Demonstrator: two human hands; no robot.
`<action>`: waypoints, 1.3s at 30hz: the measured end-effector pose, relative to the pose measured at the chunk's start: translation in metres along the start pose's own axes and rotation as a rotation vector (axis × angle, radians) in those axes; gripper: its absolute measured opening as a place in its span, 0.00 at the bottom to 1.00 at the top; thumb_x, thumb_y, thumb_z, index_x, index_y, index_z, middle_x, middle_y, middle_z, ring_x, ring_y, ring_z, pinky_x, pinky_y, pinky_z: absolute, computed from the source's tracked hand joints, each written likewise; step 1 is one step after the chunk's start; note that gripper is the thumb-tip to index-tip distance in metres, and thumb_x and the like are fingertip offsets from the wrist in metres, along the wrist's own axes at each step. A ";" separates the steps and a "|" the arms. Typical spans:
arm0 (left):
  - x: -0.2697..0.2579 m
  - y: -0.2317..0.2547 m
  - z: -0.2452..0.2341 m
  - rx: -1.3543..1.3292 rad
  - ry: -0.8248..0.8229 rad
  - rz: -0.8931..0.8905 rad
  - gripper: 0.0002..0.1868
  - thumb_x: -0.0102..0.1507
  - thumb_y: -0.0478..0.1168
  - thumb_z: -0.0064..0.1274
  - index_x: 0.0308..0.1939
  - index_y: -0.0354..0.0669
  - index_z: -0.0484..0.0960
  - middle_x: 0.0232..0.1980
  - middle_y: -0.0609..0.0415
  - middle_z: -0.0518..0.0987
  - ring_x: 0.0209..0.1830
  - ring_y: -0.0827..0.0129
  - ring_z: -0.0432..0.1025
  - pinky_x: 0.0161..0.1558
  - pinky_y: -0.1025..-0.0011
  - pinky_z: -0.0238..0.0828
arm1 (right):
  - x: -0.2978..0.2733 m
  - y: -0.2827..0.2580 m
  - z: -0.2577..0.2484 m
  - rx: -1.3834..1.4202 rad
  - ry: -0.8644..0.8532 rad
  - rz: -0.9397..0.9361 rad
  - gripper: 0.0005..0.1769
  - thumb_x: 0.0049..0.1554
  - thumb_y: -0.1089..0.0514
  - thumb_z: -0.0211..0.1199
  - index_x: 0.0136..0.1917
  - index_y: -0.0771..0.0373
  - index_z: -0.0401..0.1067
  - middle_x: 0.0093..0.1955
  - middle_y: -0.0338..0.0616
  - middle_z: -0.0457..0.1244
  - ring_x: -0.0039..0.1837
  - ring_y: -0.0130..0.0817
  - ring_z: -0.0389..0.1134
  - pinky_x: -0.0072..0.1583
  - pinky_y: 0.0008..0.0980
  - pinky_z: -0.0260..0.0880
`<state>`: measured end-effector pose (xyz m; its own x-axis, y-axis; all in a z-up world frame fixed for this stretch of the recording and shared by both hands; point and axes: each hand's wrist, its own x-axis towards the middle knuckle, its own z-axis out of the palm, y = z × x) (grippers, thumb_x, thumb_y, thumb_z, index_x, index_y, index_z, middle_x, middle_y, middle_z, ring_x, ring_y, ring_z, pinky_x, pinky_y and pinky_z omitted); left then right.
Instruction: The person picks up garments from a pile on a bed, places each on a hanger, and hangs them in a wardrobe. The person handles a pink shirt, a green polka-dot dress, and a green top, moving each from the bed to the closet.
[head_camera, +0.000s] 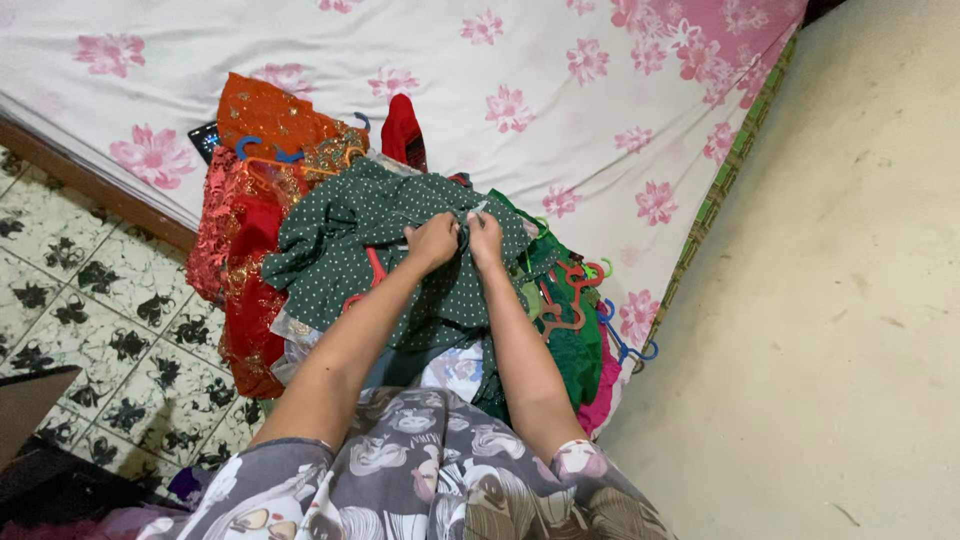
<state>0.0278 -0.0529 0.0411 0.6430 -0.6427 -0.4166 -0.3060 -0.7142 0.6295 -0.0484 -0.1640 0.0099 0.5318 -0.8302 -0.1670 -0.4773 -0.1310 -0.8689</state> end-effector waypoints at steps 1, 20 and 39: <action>-0.003 -0.002 0.000 0.020 -0.034 -0.013 0.15 0.71 0.49 0.42 0.51 0.49 0.81 0.57 0.50 0.82 0.59 0.52 0.75 0.63 0.35 0.54 | -0.003 0.002 0.001 0.071 -0.028 0.032 0.18 0.60 0.51 0.64 0.52 0.70 0.77 0.47 0.48 0.71 0.49 0.31 0.70 0.54 0.32 0.69; -0.103 -0.065 0.036 -0.879 0.172 -0.868 0.29 0.65 0.53 0.51 0.63 0.38 0.76 0.65 0.44 0.77 0.64 0.53 0.72 0.63 0.56 0.67 | -0.035 0.004 -0.010 -0.109 -0.112 -0.445 0.12 0.54 0.61 0.73 0.49 0.66 0.76 0.46 0.50 0.65 0.50 0.36 0.67 0.54 0.33 0.67; -0.082 -0.083 -0.007 -0.262 0.487 -0.401 0.27 0.72 0.59 0.39 0.56 0.38 0.78 0.55 0.37 0.77 0.54 0.38 0.72 0.53 0.43 0.66 | -0.055 -0.007 -0.034 0.480 -0.247 -0.032 0.08 0.60 0.64 0.63 0.54 0.66 0.73 0.50 0.36 0.69 0.50 0.20 0.67 0.53 0.20 0.66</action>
<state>0.0053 0.0605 0.0274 0.9325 -0.1010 -0.3466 0.1621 -0.7409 0.6518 -0.0981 -0.1360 0.0406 0.7174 -0.6699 -0.1912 -0.1159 0.1558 -0.9810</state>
